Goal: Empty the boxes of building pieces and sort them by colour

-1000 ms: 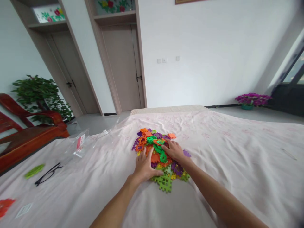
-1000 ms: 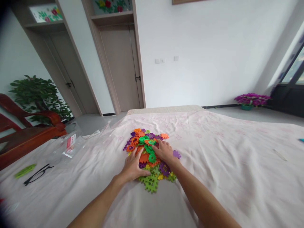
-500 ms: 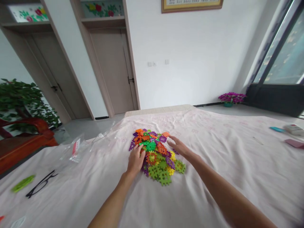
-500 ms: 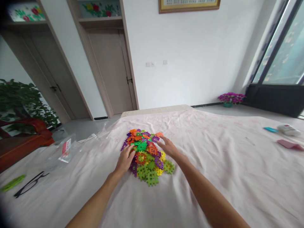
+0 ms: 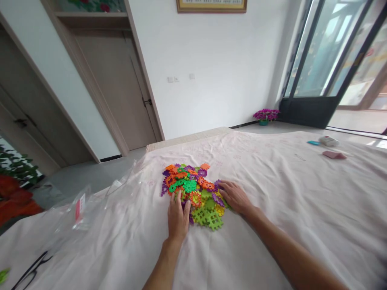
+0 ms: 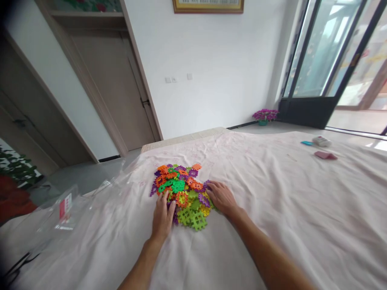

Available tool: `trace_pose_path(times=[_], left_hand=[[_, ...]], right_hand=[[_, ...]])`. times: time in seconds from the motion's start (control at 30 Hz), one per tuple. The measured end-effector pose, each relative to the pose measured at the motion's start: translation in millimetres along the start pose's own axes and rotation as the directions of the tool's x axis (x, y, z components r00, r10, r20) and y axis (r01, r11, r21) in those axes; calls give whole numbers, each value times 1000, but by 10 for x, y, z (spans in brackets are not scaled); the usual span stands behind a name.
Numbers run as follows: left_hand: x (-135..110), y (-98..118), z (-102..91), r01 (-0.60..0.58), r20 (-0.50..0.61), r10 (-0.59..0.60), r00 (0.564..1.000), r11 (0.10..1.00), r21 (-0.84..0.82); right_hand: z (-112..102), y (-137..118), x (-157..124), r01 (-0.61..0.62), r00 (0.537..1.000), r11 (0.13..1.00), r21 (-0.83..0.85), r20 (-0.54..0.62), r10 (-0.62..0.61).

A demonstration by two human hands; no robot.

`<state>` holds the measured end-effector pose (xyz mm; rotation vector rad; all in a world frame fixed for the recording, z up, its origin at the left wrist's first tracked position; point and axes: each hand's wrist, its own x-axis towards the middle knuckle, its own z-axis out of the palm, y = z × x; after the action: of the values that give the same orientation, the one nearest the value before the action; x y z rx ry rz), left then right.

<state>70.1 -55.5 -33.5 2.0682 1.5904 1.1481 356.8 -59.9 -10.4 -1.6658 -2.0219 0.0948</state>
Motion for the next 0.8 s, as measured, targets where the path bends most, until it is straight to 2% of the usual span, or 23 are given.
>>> trace_pose_path(times=[0.13,0.3,0.4,0.53,0.63,0.8], left_hand=[[-68,56,-48,-50,76,53,996,998,-37],[-172,171,-78,-111,160,113,981,994,-22],[-255,268,-46,-110,193,105,976,994,18],[-365,408,72,-171,214,155,964,983,59],[-382,510,178,-175,159,162,974,982,68],[-253,585,292,-103,18,103,995,995,-10]], right_hand=[[-23,-30,10,44,999,999,29,-11,-44],[43,-1,47,-78,997,992,-104,-23,76],[66,24,49,-65,998,989,-129,-8,64],[37,-119,-12,-15,998,999,28,56,13],[33,-363,-54,-21,998,982,187,66,9],[168,-661,52,-183,983,889,420,67,171]])
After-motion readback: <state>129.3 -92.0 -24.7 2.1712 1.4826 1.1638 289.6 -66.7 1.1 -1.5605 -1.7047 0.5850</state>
